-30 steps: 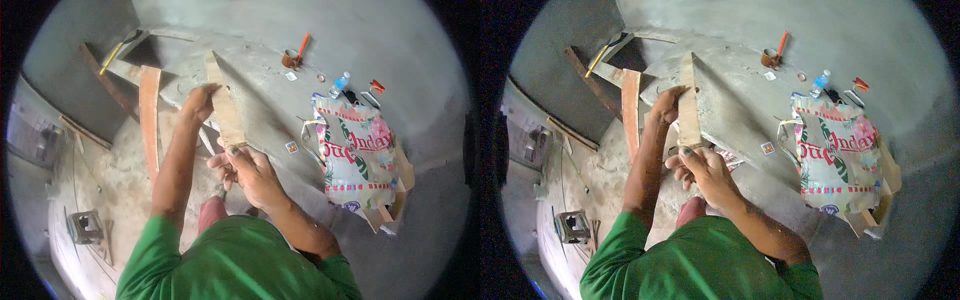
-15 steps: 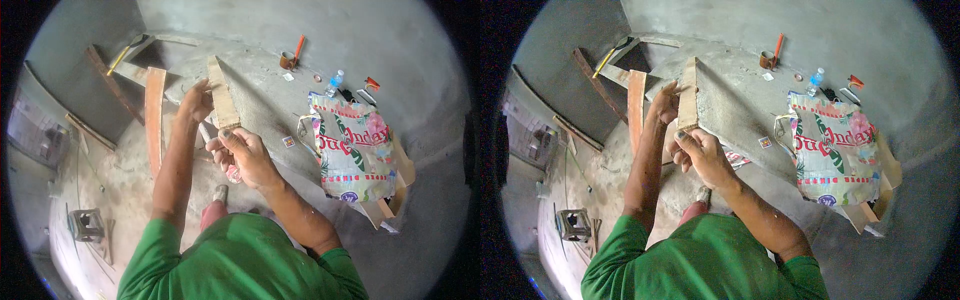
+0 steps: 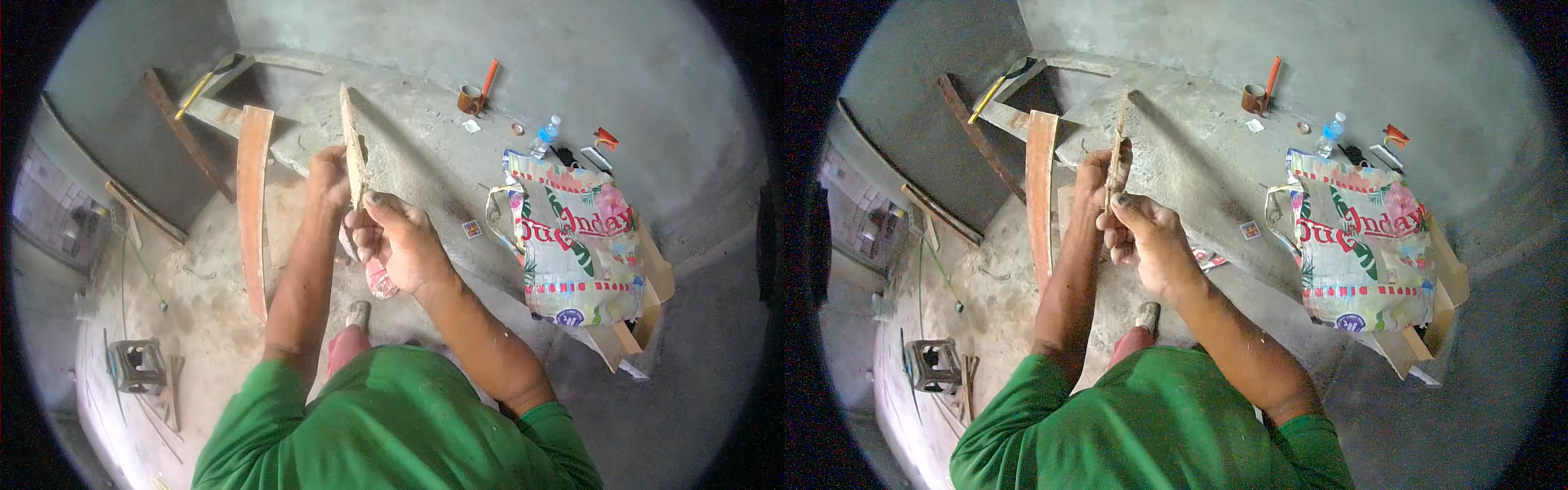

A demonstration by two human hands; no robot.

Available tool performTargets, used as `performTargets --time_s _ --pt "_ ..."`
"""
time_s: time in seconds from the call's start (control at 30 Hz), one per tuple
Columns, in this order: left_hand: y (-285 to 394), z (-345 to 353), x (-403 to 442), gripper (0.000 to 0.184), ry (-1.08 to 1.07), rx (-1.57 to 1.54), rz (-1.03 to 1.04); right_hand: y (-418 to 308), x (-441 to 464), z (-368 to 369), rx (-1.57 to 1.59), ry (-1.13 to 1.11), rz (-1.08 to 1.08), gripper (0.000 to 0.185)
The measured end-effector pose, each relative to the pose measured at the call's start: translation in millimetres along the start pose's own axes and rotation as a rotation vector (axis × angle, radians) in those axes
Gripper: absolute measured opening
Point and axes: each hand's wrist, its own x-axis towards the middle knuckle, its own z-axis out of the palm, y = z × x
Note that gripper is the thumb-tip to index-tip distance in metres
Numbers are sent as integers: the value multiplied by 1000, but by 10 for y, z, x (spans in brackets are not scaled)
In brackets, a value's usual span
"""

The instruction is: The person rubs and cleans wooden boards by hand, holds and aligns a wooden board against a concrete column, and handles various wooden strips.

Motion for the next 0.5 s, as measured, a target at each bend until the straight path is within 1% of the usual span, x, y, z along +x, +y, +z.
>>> performTargets --time_s 0.03,0.07,0.1,0.17,0.2,0.23,0.27,0.3,0.33,0.5 --pt "-57 79 -70 28 36 57 54 -1 22 -2 -2 1 0 26" --pt "-112 131 -131 27 72 112 108 4 44 6 61 13 -31 25" --pt "-147 119 -161 27 72 111 108 16 63 8 124 25 -61 26" --pt "-168 117 -205 26 61 257 105 45 87 1 158 49 -70 28" --pt "-130 92 -193 25 79 246 51 48 84 22 129 88 -101 32" --pt "-105 56 -193 25 78 246 55 54 80 37 100 125 -130 35" --pt "-88 16 -194 28 99 286 63 55 73 37 97 121 -129 35" --pt "-78 4 -213 32 122 325 71 51 67 30 48 133 -165 39" --pt "-41 -3 -234 31 152 326 38 49 61 26 -2 144 -202 43" --pt "-5 139 -397 29 100 391 76 7 67 108 -73 143 -204 46"
